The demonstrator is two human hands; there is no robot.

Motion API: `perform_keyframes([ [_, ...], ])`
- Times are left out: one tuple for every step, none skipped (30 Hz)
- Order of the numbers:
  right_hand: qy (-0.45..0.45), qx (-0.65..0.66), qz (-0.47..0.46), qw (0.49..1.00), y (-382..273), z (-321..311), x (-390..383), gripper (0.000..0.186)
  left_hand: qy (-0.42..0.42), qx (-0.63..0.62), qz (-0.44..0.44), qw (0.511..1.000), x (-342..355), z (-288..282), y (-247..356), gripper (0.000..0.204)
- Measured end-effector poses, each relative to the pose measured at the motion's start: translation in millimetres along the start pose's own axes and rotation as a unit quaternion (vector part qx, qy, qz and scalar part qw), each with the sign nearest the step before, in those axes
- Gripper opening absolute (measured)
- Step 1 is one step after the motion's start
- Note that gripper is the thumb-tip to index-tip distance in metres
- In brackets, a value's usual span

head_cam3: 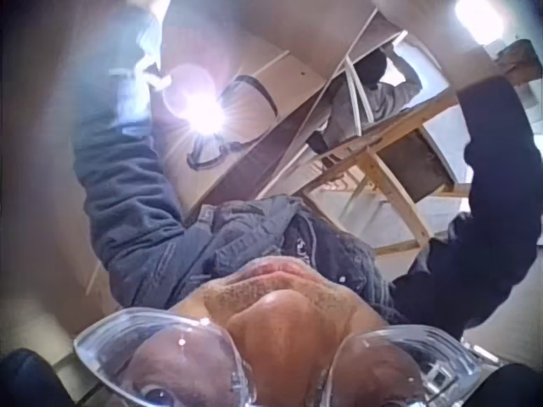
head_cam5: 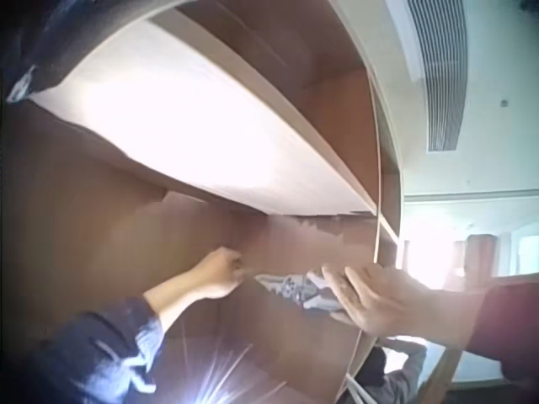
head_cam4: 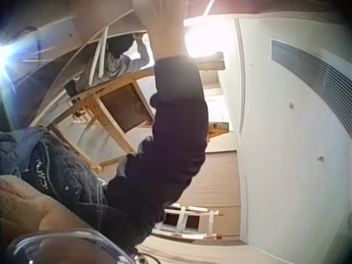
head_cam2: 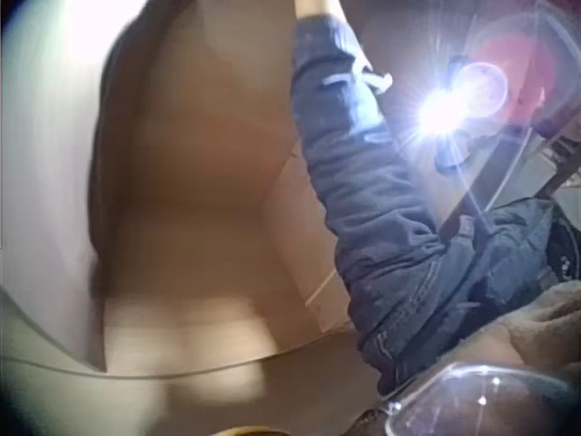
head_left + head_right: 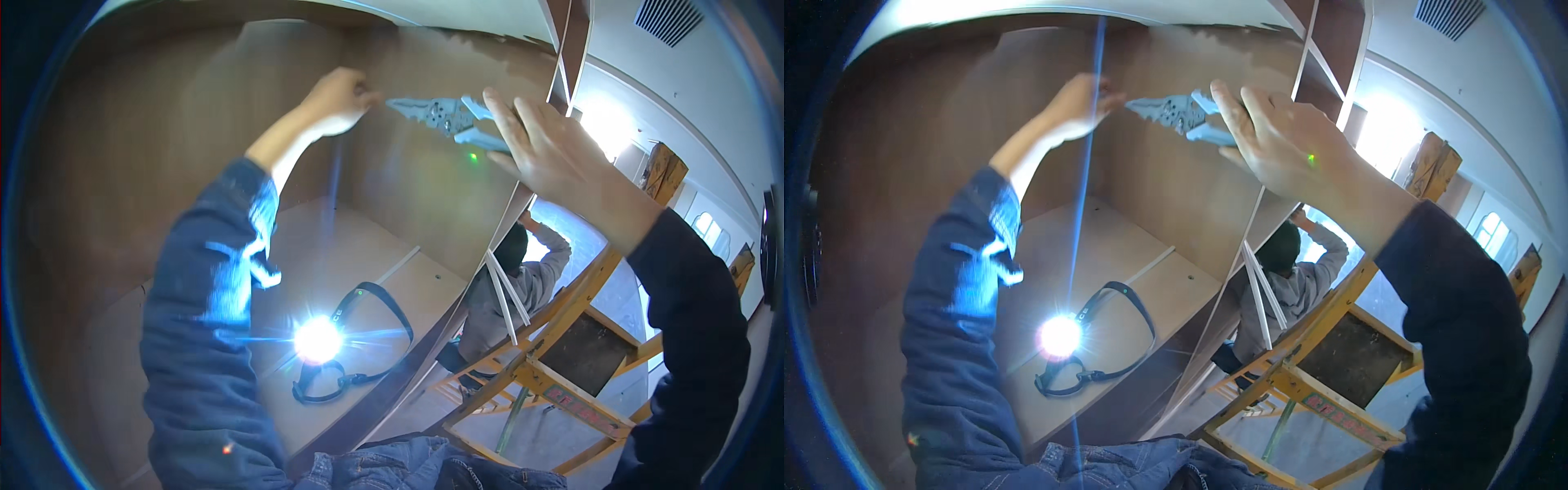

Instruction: Installing wiring or a light strip inside a wooden shelving unit using pliers.

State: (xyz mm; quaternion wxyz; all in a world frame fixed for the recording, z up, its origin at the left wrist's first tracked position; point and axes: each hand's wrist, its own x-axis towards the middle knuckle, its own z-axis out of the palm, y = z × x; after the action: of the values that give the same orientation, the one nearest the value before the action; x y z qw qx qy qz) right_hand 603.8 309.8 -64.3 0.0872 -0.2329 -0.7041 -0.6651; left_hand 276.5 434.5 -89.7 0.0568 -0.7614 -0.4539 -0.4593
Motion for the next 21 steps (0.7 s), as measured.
perform_keyframes([
  [-0.03,-0.006,-0.017,0.999,3,-10,-7,0.069,0.015,0.041,0.045,0.998,18,-3,6,0.029],
  [-0.03,-0.001,-0.013,0.999,6,-14,-17,0.069,0.025,0.067,0.057,0.996,38,-1,15,0.031],
  [-0.011,0.0,-0.024,1.0,10,-19,-24,0.071,0.036,0.094,0.065,0.993,54,1,21,0.033],
  [0.011,-0.003,-0.036,0.999,14,-24,-29,0.074,0.036,0.098,0.062,0.993,76,6,16,0.033],
  [0.033,-0.006,-0.047,0.998,18,-28,-34,0.077,0.076,0.073,0.062,0.993,94,16,12,0.036],
  [0.049,-0.016,-0.053,0.997,23,-32,-41,0.08,0.115,0.044,0.072,0.99,114,30,9,0.038],
  [0.051,-0.019,-0.051,0.997,25,-35,-47,0.08,0.117,0.046,0.075,0.989,122,40,6,0.038],
  [0.025,-0.008,-0.04,0.999,26,-39,-53,0.082,0.161,0.032,0.069,0.984,129,50,2,0.038],
  [-0.001,0.001,-0.032,0.999,26,-44,-60,0.083,0.206,0.017,0.063,0.976,135,58,-2,0.039],
  [-0.028,0.014,-0.023,0.999,25,-48,-67,0.085,0.248,0.002,0.055,0.967,138,66,-3,0.04],
  [-0.055,0.026,-0.015,0.998,24,-51,-73,0.086,0.289,-0.013,0.046,0.956,142,70,-4,0.041],
  [-0.058,0.026,-0.011,0.998,25,-55,-80,0.086,0.286,-0.015,0.05,0.957,142,72,4,0.041],
  [-0.078,0.041,-0.006,0.996,27,-59,-87,0.084,0.285,-0.03,0.063,0.956,139,73,9,0.041],
  [-0.099,0.053,-0.002,0.994,28,-64,-94,0.081,0.284,-0.048,0.077,0.955,130,71,18,0.042],
  [-0.117,0.068,0.003,0.991,29,-67,-100,0.079,0.283,-0.062,0.09,0.953,125,68,21,0.042],
  [-0.135,0.083,0.007,0.987,30,-69,-105,0.077,0.283,-0.076,0.102,0.951,121,66,26,0.043],
  [-0.132,0.083,0.006,0.988,29,-69,-110,0.077,0.284,-0.074,0.101,0.95,123,65,19,0.043],
  [-0.132,0.077,0.001,0.988,29,-69,-115,0.078,0.291,-0.05,0.121,0.948,126,64,12,0.043],
  [-0.131,0.072,-0.004,0.989,30,-69,-119,0.078,0.297,-0.026,0.14,0.944,131,65,6,0.044],
  [-0.13,0.068,-0.009,0.989,30,-69,-122,0.079,0.302,-0.001,0.159,0.94,135,65,-1,0.044],
  [-0.128,0.063,-0.014,0.99,30,-69,-126,0.08,0.307,0.025,0.178,0.935,139,65,-9,0.044],
])
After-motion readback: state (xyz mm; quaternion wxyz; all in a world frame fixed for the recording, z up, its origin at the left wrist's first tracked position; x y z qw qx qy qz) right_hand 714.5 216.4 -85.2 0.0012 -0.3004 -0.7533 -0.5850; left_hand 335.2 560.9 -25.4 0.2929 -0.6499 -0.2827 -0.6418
